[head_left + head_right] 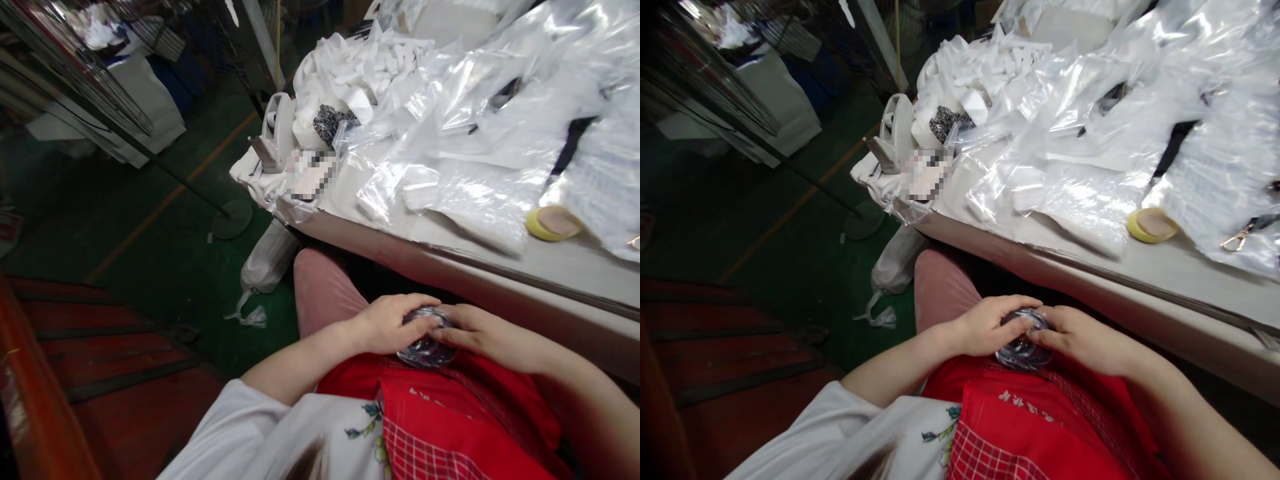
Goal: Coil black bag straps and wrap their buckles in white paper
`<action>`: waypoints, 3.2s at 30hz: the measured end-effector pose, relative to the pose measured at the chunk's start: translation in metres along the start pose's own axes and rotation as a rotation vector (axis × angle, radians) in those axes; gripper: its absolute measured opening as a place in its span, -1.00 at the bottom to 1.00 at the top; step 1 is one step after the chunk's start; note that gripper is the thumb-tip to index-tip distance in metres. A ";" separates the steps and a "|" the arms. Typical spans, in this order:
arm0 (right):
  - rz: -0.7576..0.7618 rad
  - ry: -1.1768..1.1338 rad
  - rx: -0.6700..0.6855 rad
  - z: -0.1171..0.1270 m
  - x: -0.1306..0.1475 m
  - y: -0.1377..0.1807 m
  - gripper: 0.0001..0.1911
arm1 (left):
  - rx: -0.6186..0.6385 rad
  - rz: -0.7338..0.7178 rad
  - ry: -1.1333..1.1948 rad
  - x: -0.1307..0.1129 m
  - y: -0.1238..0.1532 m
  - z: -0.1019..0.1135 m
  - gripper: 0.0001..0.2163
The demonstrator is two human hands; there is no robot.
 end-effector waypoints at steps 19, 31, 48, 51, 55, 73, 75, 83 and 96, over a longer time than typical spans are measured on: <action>0.075 -0.381 -0.083 -0.024 0.002 -0.004 -0.64 | -0.246 0.222 0.484 0.035 0.011 -0.014 -0.55; 0.056 -0.341 -0.185 -0.017 -0.019 -0.001 -0.57 | -0.229 0.092 0.087 0.012 0.003 -0.005 -0.63; 0.010 -0.194 -0.541 -0.011 -0.042 0.013 -0.67 | -0.301 0.023 -0.127 0.016 0.000 -0.008 -0.69; -0.007 -0.343 -0.489 -0.017 -0.044 0.010 -0.61 | -0.278 -0.001 -0.022 0.015 -0.001 -0.009 -0.69; -0.049 -0.469 -0.461 -0.027 -0.045 0.005 -0.57 | -0.279 0.040 0.163 0.022 0.001 -0.009 -0.67; 0.089 -0.289 -0.578 -0.025 -0.027 0.010 -0.65 | -0.377 0.084 0.128 0.018 0.014 0.005 -0.68; 0.103 -0.228 -0.620 -0.024 -0.021 0.013 -0.67 | -0.324 0.031 0.112 0.009 0.016 0.001 -0.70; 0.097 -0.539 -0.624 -0.024 -0.018 -0.002 -0.53 | -0.306 -0.041 0.049 0.000 0.004 0.007 -0.70; 0.010 -0.666 -0.413 -0.033 -0.022 -0.006 -0.62 | -0.241 0.102 0.257 0.007 -0.008 -0.004 -0.70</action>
Point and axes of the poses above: each hand's wrist, its own y-axis away from the middle knuckle, its own z-axis out of the back of the hand, x = y × z, the point moved 9 cm from there along -y, towards the middle knuckle, and after that the axes turned 5 degrees about z, right-handed, at the moved point
